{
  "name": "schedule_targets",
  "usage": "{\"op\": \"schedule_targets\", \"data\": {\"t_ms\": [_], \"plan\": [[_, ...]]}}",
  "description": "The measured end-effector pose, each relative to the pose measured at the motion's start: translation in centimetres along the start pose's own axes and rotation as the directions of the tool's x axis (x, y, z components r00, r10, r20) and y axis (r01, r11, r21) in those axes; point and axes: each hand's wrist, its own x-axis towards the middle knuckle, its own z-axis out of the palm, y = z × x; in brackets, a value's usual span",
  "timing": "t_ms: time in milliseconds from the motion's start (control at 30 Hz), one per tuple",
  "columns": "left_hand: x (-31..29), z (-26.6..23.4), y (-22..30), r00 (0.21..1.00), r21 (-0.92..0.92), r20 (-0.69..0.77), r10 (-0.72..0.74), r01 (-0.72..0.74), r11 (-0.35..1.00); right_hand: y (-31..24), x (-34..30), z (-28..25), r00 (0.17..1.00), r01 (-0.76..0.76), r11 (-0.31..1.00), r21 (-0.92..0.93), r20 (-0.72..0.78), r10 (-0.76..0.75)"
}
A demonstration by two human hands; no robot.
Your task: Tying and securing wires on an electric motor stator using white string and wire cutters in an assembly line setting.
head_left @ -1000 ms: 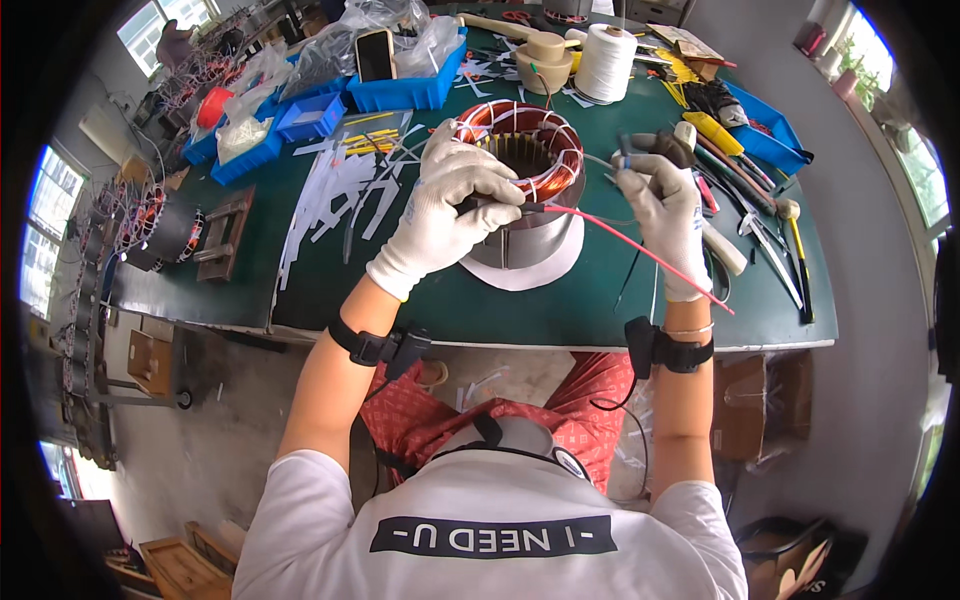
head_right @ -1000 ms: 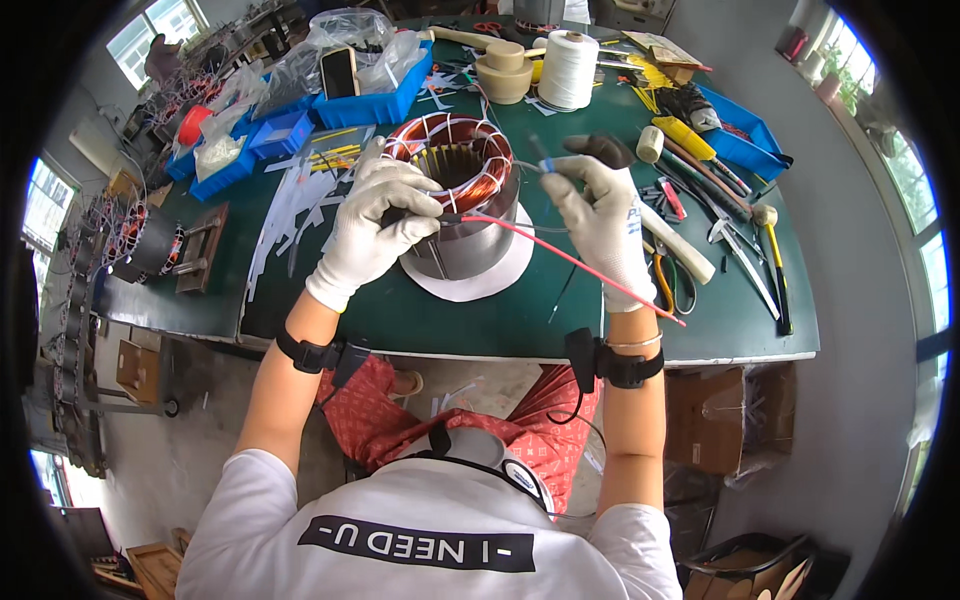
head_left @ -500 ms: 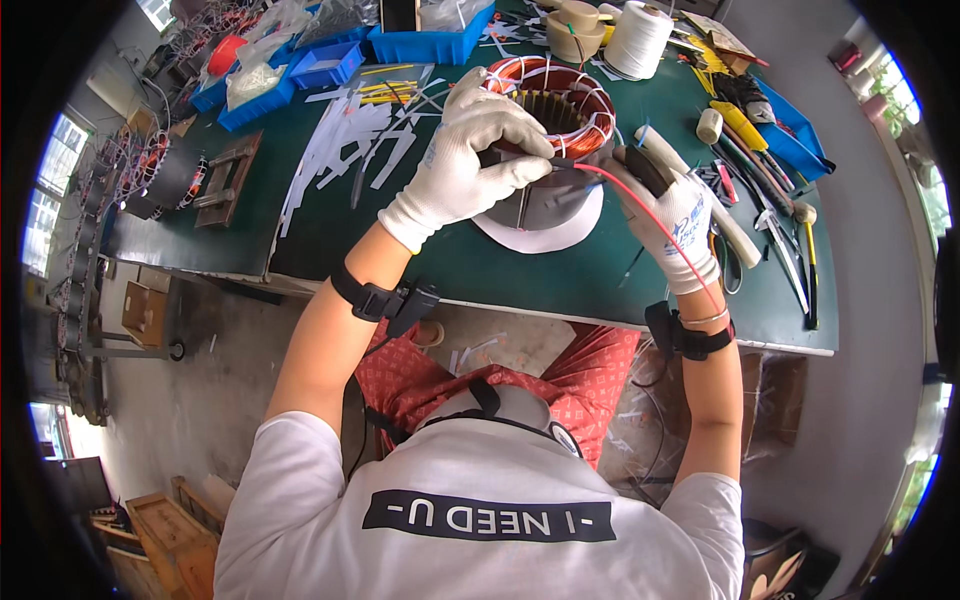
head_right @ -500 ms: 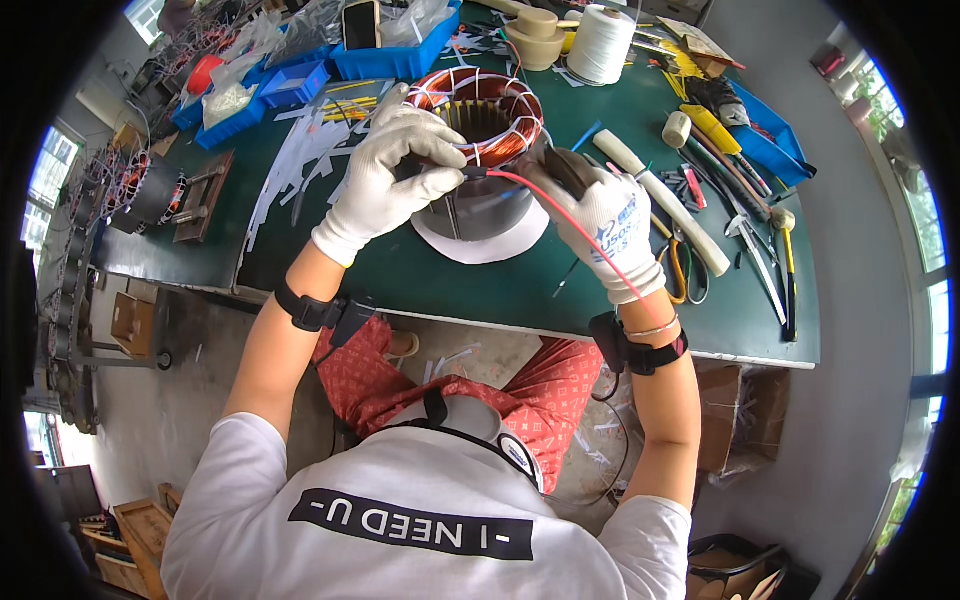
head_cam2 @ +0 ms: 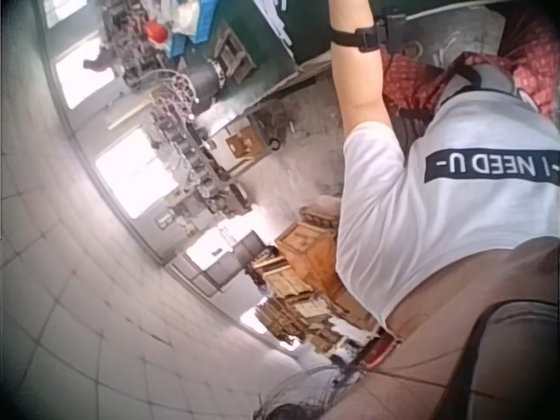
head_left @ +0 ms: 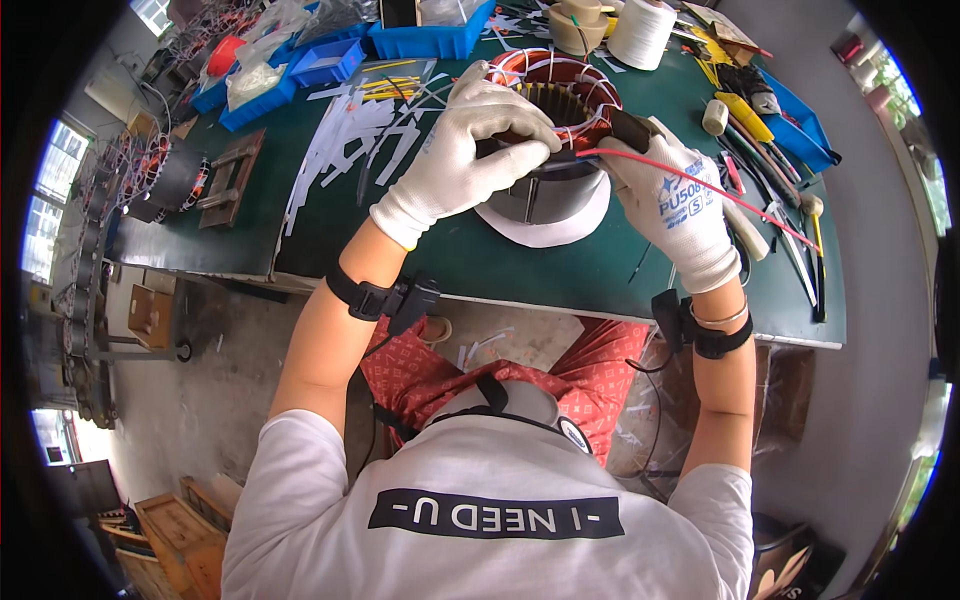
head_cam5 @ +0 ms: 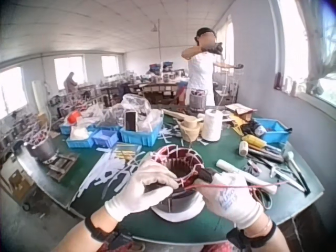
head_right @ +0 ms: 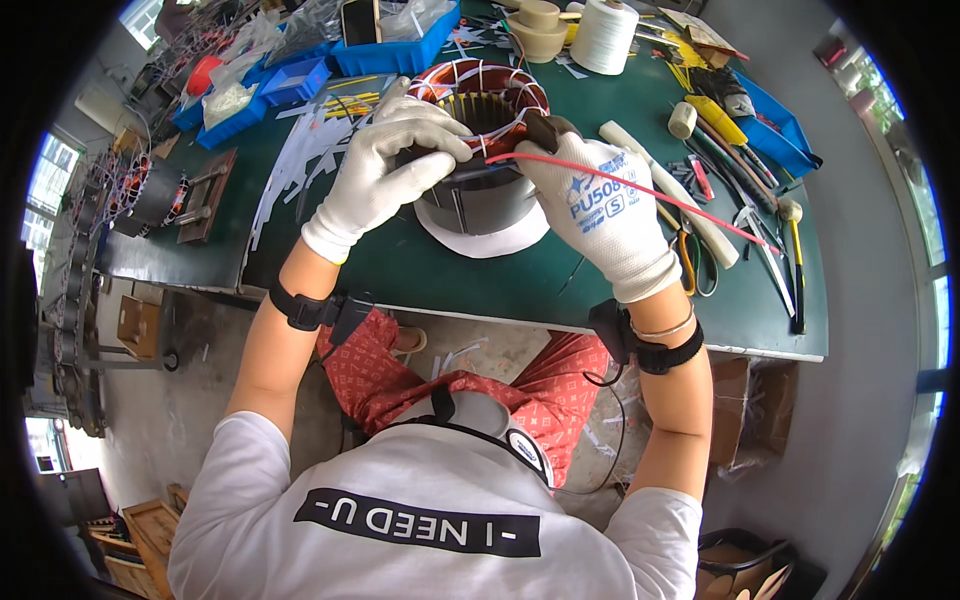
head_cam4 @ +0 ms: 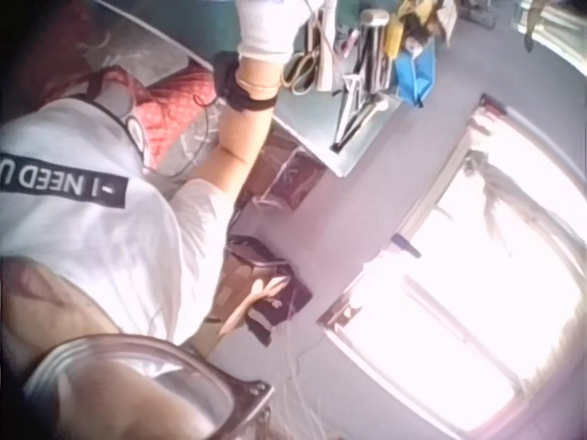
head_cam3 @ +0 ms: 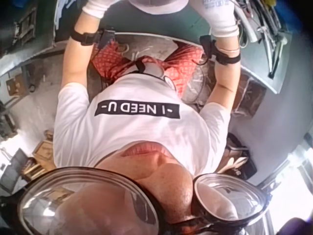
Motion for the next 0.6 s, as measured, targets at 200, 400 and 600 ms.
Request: {"op": "schedule_targets", "data": {"t_ms": [200, 400, 600], "plan": [[-0.4, 1.0, -0.5, 0.986, 0.155, -0.075, 0.146, -0.133, 0.979, 0.1, -0.1, -0.1, 0.997, -0.047, 0.996, -0.078, 0.050, 0.051], [-0.3, 1.8, -1.5, 0.950, 0.248, -0.155, 0.272, -0.229, 0.941, -0.2, -1.2, 0.9, 0.970, -0.241, 0.937, 0.251, 0.020, 0.244], [-0.4, 2.2, -2.2, 0.939, 0.265, -0.154, 0.309, -0.262, 0.928, -1.0, -1.6, 2.3, 0.946, -0.205, 0.843, 0.498, -0.119, 0.300]]}}
